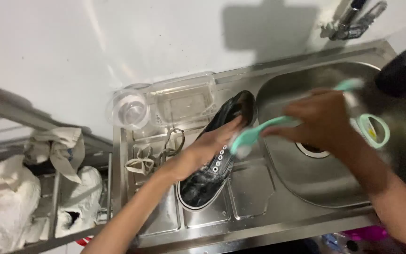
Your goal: Scrubbing the midsole and upper of a black sneaker using a toothbrush and cleaning solution over a sink.
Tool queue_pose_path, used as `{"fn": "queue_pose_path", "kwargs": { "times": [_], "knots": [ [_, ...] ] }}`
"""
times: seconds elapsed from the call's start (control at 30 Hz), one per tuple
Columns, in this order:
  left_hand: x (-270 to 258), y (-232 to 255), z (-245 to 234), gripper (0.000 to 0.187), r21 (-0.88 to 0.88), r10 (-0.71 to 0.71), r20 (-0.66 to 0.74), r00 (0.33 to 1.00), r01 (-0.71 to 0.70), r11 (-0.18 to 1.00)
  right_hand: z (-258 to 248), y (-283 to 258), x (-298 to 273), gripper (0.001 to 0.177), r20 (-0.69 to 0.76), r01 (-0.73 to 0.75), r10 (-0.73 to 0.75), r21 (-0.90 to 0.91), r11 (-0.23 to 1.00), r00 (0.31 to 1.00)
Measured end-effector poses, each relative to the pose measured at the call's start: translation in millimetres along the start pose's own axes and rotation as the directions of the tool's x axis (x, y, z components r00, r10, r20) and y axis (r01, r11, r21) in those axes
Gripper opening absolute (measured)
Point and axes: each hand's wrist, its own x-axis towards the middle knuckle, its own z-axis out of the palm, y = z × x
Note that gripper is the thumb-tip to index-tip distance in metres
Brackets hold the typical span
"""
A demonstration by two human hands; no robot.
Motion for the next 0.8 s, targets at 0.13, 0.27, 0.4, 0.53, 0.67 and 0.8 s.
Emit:
{"fn": "queue_pose_path", "kwargs": {
  "times": [0.13, 0.27, 0.4, 0.53, 0.67, 0.8],
  "knots": [
    [-6.0, 20.0, 3.1, 0.086, 0.564, -0.177, -0.221, 0.959, 0.274, 0.779, -0.2, 13.1, -16.5, 0.074, -0.029, -0.067, 0.064, -0.141, 0.988, 0.998],
    [-11.2, 22.8, 6.9, 0.102, 0.636, -0.24, -0.242, 0.94, 0.34, 0.692, 10.0, -10.2, -6.1, 0.067, 0.0, 0.019, -0.019, 0.002, 1.0, 1.0],
    [-11.0, 12.7, 11.2, 0.073, 0.742, -0.117, -0.234, 0.965, 0.255, 0.62, 10.7, -15.3, -0.2, 0.051, 0.015, 0.017, -0.018, 0.065, 0.998, 1.0],
    [-16.9, -21.5, 1.5, 0.067, 0.681, 0.127, -0.13, 0.983, -0.004, 0.733, 7.0, -19.3, 3.0, 0.068, -0.006, 0.014, -0.014, 0.091, 0.996, 1.0],
    [-14.0, -29.2, 2.6, 0.059, 0.558, 0.327, -0.125, 0.937, -0.206, 0.804, 2.4, -47.4, 12.2, 0.063, -0.044, 0.057, -0.052, 0.138, 0.989, 0.998],
    [-16.9, -23.3, 6.0, 0.069, 0.482, -0.093, -0.214, 0.972, 0.188, 0.855, 8.8, -40.2, 9.1, 0.074, -0.107, -0.002, 0.016, 0.129, 0.992, 0.994]
  ]
}}
